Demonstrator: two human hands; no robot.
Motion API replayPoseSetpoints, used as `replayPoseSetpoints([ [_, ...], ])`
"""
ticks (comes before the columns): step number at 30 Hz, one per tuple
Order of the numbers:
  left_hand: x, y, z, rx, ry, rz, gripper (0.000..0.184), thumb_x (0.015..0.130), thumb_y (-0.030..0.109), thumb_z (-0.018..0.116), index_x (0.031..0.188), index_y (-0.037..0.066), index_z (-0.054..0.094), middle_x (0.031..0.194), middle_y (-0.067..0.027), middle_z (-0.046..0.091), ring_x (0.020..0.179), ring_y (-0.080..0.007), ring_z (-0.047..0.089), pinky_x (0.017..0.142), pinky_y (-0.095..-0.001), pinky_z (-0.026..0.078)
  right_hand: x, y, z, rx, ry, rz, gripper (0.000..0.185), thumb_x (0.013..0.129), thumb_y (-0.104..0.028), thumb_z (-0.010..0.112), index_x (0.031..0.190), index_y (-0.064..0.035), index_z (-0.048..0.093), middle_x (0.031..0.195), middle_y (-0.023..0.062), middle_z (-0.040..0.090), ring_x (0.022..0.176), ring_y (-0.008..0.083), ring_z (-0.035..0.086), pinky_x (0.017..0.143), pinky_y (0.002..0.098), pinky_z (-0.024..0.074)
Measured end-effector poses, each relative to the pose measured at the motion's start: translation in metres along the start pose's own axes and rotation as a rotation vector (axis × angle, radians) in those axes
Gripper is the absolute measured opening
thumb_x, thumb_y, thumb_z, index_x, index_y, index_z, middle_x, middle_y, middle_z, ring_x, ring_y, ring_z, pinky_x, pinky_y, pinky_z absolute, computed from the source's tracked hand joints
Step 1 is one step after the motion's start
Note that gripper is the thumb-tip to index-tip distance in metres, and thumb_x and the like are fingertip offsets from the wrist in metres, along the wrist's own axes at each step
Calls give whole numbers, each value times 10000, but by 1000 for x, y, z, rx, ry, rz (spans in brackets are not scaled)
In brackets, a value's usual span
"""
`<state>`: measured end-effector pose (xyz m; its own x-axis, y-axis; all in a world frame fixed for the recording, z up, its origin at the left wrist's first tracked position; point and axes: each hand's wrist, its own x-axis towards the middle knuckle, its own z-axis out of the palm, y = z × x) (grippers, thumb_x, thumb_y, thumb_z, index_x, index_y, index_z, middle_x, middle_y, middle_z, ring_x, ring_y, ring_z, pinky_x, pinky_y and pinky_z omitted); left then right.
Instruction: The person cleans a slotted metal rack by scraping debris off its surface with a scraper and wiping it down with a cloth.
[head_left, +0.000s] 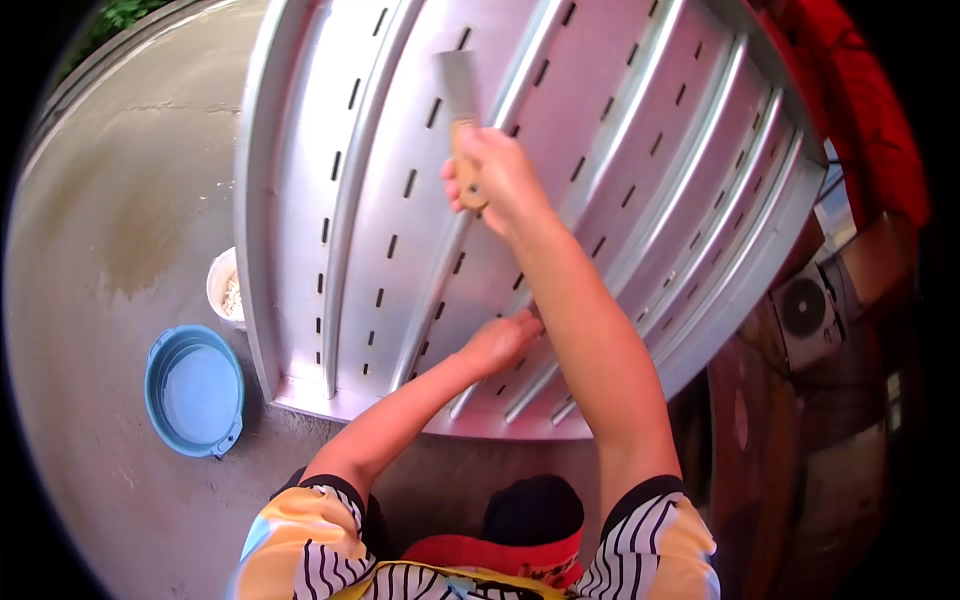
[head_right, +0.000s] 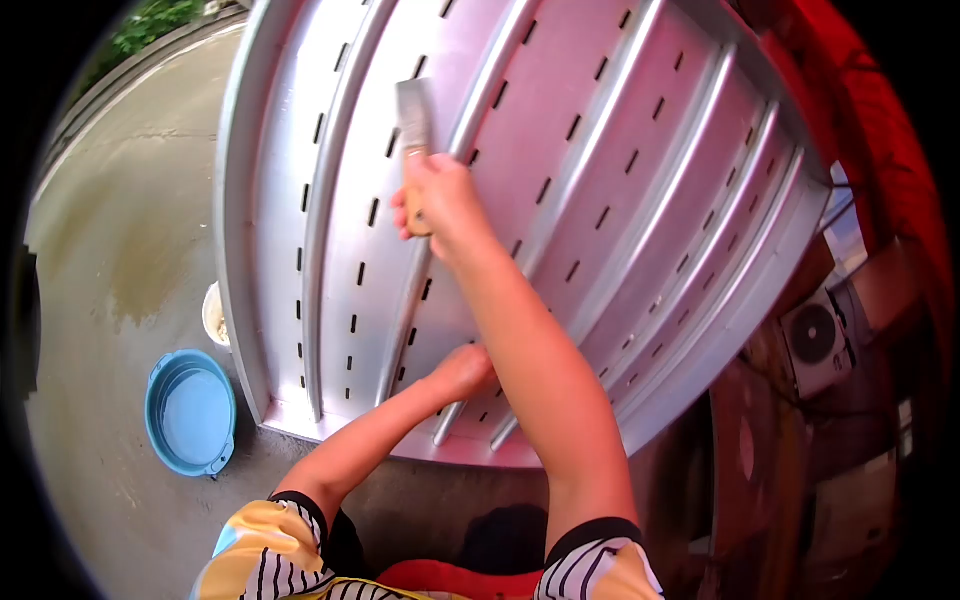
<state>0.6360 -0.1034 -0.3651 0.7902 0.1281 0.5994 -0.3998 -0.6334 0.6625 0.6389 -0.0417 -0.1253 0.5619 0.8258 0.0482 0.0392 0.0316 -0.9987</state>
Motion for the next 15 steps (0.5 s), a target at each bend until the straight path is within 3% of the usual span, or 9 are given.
replayPoseSetpoints([
  [1, 1, 1, 2, -33, 5, 6, 189, 840, 124, 523, 1006, 49, 572, 1023, -191, 598, 799, -406, 601, 659, -486, 479, -20, 8, -3, -103, -125, 115, 272, 978, -267, 461, 969, 2, 504, 718, 86, 569, 545, 151, 528, 468, 292, 427],
  [3, 1, -4, 1, -19, -90, -49, 204, 858, 129, 511, 1046, 63, 555, 1037, -190, 602, 820, -411, 598, 651, -484, 478, -60, 34, -15, -78, -172, 134, 265, 978, -262, 462, 1001, 0, 501, 707, 82, 561, 519, 150, 516, 448, 276, 413],
  [6, -6, -7, 1, -79, 93, -5, 199, 859, 113, 517, 1054, 79, 544, 995, -178, 615, 823, -403, 600, 632, -474, 476, -117, 61, -73, 47, -1, -17, 281, 988, -281, 450, 1023, -6, 497, 698, 78, 554, 496, 147, 501, 428, 272, 398],
  [8, 1, 9, -9, 111, -24, -52, 192, 861, 99, 524, 1051, 84, 544, 953, -168, 621, 819, -392, 603, 626, -464, 477, -157, 85, -130, 171, 200, -103, 315, 997, -317, 435, 1012, -9, 498, 683, 75, 541, 488, 144, 496, 423, 272, 394],
  [9, -3, 10, -16, 223, -120, -69, 189, 862, 93, 527, 1050, 86, 544, 932, -163, 623, 818, -387, 605, 622, -458, 478, -180, 120, -167, 248, 338, -87, 326, 992, -329, 449, 1000, -8, 507, 659, 77, 537, 468, 137, 492, 413, 262, 389],
  [10, -2, 12, -14, 247, -76, -38, 149, 876, 88, 577, 1023, 66, 578, 899, -141, 609, 748, -371, 602, 629, -409, 502, -199, 153, -207, 302, 458, -73, 338, 986, -340, 464, 989, -7, 517, 636, 78, 532, 447, 130, 488, 403, 253, 384],
  [12, 0, 26, -7, 207, -48, -33, 182, 873, 76, 578, 1054, 67, 587, 897, -143, 616, 747, -364, 607, 635, -407, 504, -240, 204, -259, 246, 593, 2, 337, 992, -338, 448, 977, -9, 523, 615, 75, 524, 439, 134, 485, 394, 255, 380],
  [15, 1, 38, 5, 197, -86, -57, 178, 860, 34, 573, 1036, 44, 596, 876, -145, 621, 730, -353, 614, 628, -400, 505, -293, 273, -291, 224, 658, 162, 332, 990, -331, 453, 948, -11, 532, 611, 75, 529, 433, 136, 484, 388, 254, 377],
])
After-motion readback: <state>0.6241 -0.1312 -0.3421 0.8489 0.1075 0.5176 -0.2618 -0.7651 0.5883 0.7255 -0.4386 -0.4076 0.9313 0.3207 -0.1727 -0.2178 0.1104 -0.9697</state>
